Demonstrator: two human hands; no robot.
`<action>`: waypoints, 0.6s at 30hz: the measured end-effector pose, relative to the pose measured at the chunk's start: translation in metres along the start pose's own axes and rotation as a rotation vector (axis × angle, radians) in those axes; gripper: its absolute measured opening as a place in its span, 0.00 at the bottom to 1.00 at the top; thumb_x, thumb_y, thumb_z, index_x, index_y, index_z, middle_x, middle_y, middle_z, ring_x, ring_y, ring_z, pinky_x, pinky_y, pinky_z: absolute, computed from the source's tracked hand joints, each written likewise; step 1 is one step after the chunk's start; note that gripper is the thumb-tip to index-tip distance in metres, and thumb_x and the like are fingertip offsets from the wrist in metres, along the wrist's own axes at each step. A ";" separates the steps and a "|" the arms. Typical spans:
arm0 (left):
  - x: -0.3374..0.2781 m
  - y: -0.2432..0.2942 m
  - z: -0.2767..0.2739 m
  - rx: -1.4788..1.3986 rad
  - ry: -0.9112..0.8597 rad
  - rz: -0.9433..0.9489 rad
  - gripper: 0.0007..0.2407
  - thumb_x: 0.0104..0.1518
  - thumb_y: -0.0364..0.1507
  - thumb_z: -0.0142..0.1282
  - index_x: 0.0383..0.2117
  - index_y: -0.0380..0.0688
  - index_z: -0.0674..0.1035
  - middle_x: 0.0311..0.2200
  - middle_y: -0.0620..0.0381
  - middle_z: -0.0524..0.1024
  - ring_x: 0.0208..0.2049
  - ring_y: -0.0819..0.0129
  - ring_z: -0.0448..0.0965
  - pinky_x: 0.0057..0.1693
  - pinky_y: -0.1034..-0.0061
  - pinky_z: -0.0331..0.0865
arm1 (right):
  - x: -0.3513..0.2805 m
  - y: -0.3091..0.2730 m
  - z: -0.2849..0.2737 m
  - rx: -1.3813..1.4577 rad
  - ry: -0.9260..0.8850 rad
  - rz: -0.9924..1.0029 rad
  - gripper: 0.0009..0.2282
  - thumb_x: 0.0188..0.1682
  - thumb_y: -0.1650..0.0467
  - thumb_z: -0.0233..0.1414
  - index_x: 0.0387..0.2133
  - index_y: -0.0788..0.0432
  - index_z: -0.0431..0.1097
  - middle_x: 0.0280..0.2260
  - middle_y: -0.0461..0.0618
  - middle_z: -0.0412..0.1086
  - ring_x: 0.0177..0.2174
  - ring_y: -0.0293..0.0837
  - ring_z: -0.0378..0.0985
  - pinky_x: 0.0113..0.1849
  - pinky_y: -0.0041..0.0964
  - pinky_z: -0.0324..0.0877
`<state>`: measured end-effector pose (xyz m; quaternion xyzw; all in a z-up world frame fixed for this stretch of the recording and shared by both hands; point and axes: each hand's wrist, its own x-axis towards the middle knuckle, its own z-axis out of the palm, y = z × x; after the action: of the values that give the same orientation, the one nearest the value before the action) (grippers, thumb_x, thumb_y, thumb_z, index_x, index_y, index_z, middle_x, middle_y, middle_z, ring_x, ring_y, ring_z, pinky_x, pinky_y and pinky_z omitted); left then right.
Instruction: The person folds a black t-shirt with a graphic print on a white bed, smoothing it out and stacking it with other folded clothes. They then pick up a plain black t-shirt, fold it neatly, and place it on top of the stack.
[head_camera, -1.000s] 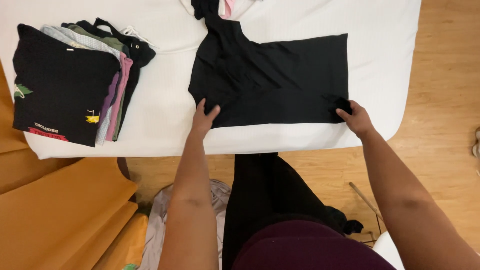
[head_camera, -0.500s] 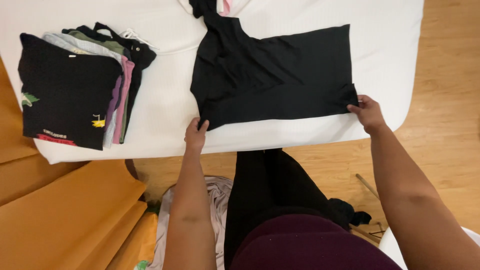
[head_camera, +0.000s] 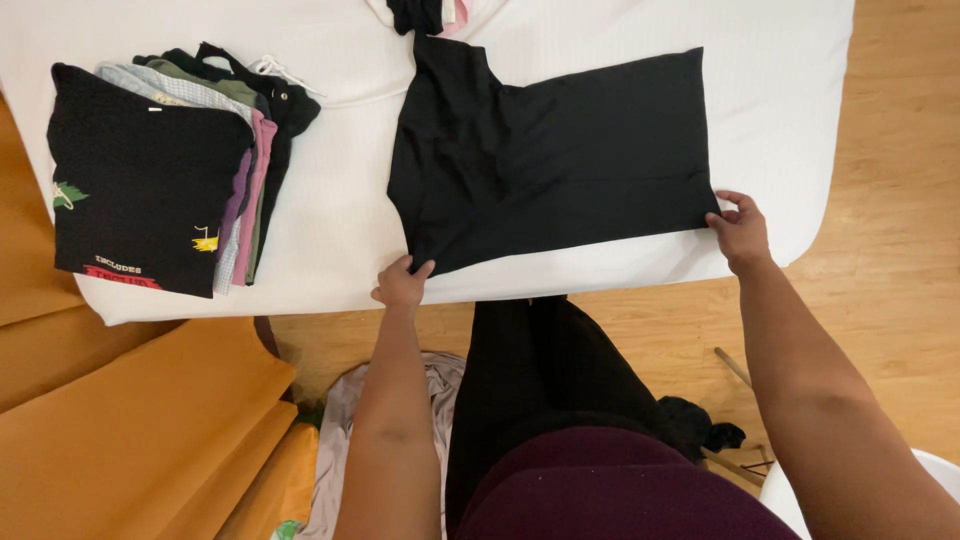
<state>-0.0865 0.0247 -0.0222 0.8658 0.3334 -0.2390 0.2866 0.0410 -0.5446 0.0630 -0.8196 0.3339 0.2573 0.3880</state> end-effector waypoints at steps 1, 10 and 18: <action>-0.009 0.010 -0.014 0.085 -0.102 -0.063 0.21 0.52 0.49 0.67 0.40 0.45 0.84 0.34 0.55 0.80 0.42 0.58 0.75 0.56 0.55 0.56 | 0.001 0.003 0.000 0.043 0.006 -0.020 0.19 0.52 0.76 0.55 0.58 0.57 0.65 0.39 0.50 0.72 0.38 0.38 0.74 0.40 0.34 0.71; -0.010 -0.033 0.010 -0.091 -0.044 0.051 0.18 0.53 0.43 0.67 0.43 0.46 0.82 0.33 0.60 0.82 0.37 0.64 0.79 0.48 0.65 0.66 | -0.019 -0.002 0.007 -0.100 0.055 -0.055 0.20 0.54 0.73 0.55 0.61 0.54 0.62 0.43 0.53 0.73 0.43 0.44 0.75 0.46 0.40 0.70; -0.029 0.026 -0.037 0.191 -0.074 0.011 0.19 0.45 0.42 0.71 0.41 0.51 0.85 0.35 0.59 0.85 0.41 0.63 0.80 0.51 0.61 0.63 | 0.003 0.021 0.017 -0.315 0.212 -0.159 0.19 0.53 0.69 0.57 0.58 0.51 0.67 0.40 0.52 0.75 0.42 0.48 0.76 0.53 0.48 0.64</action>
<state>-0.0789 0.0203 0.0312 0.8815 0.2934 -0.3000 0.2163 0.0248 -0.5416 0.0416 -0.9164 0.2630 0.1872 0.2368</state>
